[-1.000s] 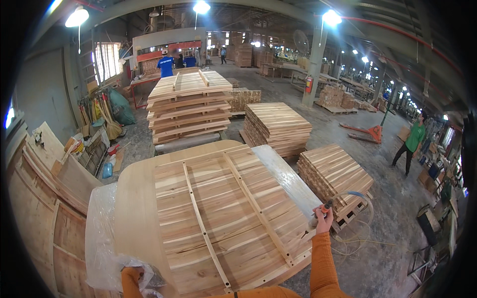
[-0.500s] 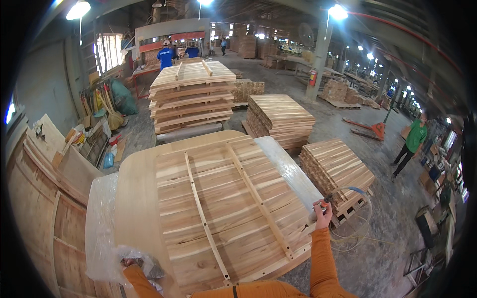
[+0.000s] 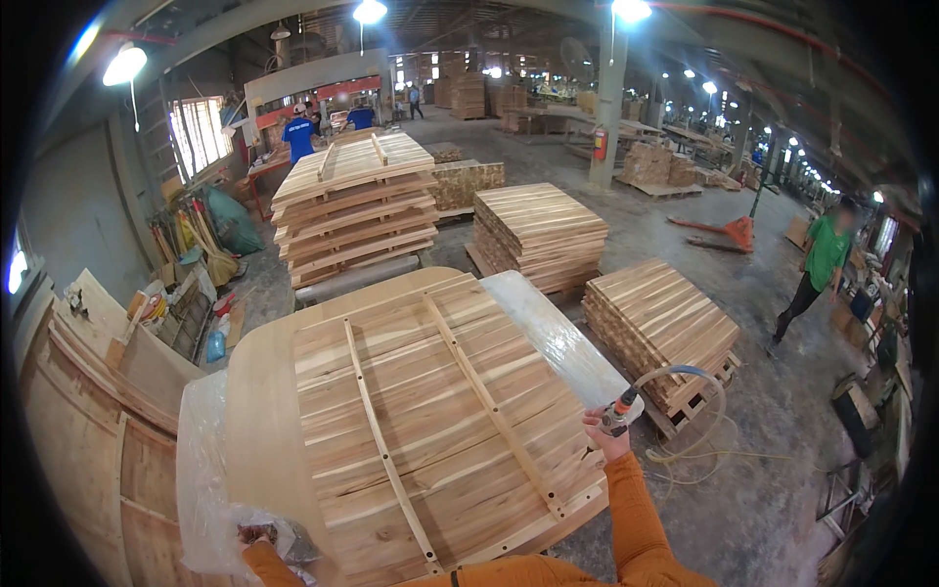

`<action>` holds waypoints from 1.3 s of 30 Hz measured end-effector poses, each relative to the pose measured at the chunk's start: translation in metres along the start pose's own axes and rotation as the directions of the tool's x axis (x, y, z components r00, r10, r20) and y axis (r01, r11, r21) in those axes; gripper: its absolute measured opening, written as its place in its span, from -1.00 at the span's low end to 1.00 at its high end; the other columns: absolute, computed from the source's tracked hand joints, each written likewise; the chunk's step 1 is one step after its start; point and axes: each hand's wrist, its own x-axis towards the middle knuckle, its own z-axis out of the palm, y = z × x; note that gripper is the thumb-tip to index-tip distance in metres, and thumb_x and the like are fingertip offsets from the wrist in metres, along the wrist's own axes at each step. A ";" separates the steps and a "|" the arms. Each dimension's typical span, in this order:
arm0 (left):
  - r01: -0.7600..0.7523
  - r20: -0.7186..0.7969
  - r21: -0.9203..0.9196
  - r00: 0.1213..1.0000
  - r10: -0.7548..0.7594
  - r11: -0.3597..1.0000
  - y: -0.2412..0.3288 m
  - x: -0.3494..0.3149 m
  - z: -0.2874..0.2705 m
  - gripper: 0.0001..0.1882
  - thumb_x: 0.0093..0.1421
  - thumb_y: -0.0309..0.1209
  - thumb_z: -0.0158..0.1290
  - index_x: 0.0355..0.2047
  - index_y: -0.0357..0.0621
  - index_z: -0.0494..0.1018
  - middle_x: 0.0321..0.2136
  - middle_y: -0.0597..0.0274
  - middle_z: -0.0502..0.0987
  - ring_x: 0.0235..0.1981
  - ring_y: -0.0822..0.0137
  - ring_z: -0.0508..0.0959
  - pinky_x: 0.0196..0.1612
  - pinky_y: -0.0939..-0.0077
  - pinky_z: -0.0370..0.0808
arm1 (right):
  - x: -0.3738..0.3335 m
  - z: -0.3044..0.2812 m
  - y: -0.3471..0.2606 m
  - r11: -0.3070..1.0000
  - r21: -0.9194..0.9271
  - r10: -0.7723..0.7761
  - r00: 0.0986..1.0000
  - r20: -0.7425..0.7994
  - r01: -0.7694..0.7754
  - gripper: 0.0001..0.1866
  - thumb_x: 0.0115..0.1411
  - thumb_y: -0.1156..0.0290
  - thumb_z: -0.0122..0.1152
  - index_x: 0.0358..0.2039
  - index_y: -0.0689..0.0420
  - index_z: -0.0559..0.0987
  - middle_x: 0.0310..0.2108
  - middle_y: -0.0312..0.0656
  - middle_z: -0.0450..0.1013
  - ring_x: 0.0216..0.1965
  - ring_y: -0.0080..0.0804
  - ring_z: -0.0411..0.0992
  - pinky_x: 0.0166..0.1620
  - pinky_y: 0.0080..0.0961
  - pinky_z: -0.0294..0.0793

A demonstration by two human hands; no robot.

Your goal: The person uses a pneumatic nail gun to fasten wooden slats onto a large wooden panel. They repeatedly pick up nails, position them, and drive them into the wood. The person also lifts and moves the assembled panel within the workshop.

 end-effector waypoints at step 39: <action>0.616 0.322 0.483 0.536 -0.781 0.622 -0.317 -0.267 -0.044 -0.72 0.23 -0.35 -0.14 -0.16 -0.31 0.32 -0.34 0.14 0.48 -0.30 0.27 0.51 -0.30 0.47 0.55 | 0.012 0.063 -0.093 0.885 0.416 -0.439 0.671 0.598 0.209 -0.61 -0.03 0.48 0.15 -0.20 0.19 0.23 -0.48 -0.09 0.36 -0.39 -0.28 0.36 -0.21 -0.25 0.40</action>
